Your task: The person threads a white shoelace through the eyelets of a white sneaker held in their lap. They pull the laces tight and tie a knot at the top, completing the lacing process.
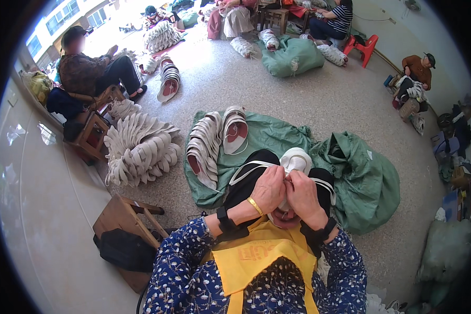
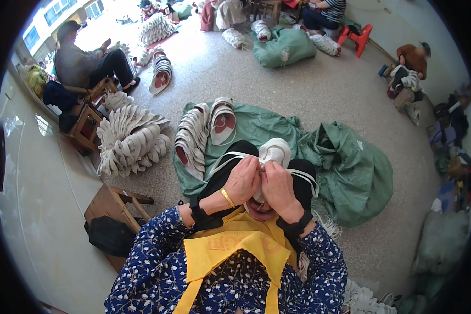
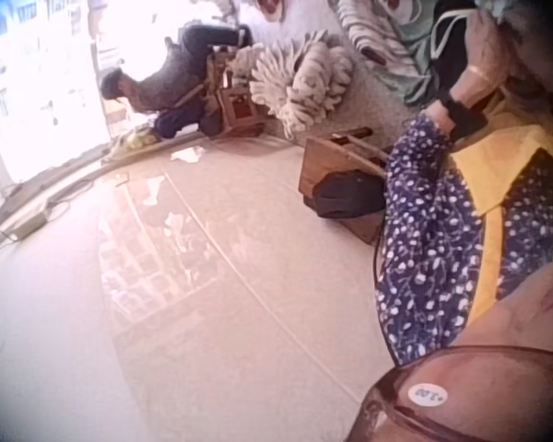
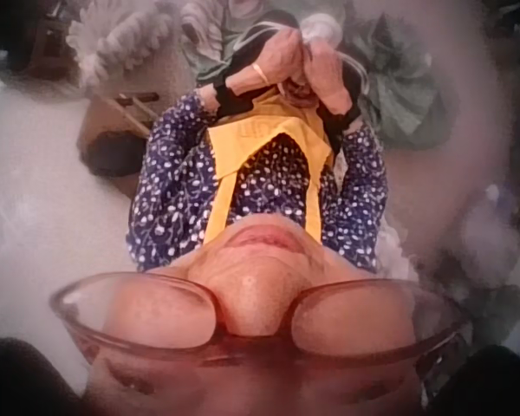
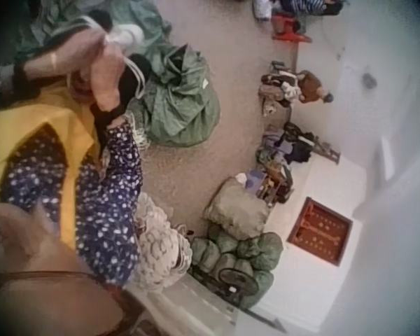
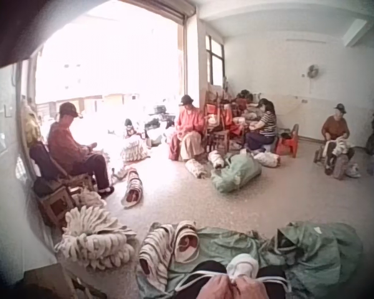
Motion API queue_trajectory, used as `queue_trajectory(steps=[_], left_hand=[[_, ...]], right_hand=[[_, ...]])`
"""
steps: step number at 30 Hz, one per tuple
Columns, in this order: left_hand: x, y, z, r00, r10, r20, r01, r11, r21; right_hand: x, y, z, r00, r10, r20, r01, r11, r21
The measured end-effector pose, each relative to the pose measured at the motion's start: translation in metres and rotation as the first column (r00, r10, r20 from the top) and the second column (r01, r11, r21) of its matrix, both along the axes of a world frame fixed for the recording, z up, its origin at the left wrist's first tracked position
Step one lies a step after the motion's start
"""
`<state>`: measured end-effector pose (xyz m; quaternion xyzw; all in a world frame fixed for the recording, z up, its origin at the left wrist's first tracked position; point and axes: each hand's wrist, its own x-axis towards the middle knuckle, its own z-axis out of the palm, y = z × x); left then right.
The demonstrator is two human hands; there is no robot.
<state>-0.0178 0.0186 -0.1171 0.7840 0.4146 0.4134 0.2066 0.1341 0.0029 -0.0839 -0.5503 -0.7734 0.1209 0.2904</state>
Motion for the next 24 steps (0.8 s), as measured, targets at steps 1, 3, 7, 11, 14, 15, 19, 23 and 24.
queue_trajectory(steps=[1, 3, 7, 11, 14, 15, 19, 23, 24], left_hand=[[0.0, 0.0, 0.001, 1.0, 0.001, -0.005, -0.001, 1.0, 0.008], [0.001, -0.001, 0.008, 0.999, 0.015, -0.047, -0.015, 1.0, 0.006], [0.003, 0.0, 0.015, 1.0, -0.003, -0.022, 0.003, 1.0, -0.015], [0.002, 0.001, 0.015, 0.999, 0.029, -0.028, -0.029, 1.0, 0.01], [0.002, -0.001, 0.022, 0.998, 0.029, -0.047, -0.027, 0.998, 0.059], [0.0, 0.002, 0.026, 0.998, 0.022, -0.054, -0.018, 0.997, 0.069], [-0.002, -0.002, 0.025, 0.998, -0.002, -0.058, 0.003, 1.0, 0.011], [-0.002, -0.001, 0.02, 0.999, 0.005, -0.048, -0.003, 1.0, 0.031], [-0.002, -0.002, 0.022, 0.999, 0.014, -0.041, -0.012, 0.999, 0.032]], right_hand=[[0.0, 0.002, 0.0, 1.0, 0.001, 0.009, -0.001, 1.0, -0.003], [0.0, 0.001, 0.002, 1.0, -0.004, 0.027, 0.004, 1.0, -0.018], [0.005, 0.003, 0.005, 0.998, 0.062, -0.012, -0.061, 0.997, 0.044], [0.006, 0.001, 0.003, 0.998, 0.057, 0.026, -0.057, 0.998, 0.032], [0.005, -0.002, 0.006, 0.997, 0.071, 0.018, -0.072, 0.997, 0.04], [0.006, 0.001, 0.007, 0.996, 0.09, 0.011, -0.09, 0.994, 0.056], [0.011, -0.002, 0.016, 0.993, 0.107, -0.058, -0.106, 0.994, 0.022], [0.017, -0.006, 0.03, 0.981, 0.114, -0.156, -0.129, 0.988, -0.089], [0.019, -0.01, 0.032, 0.977, 0.088, -0.192, -0.114, 0.985, -0.127]])
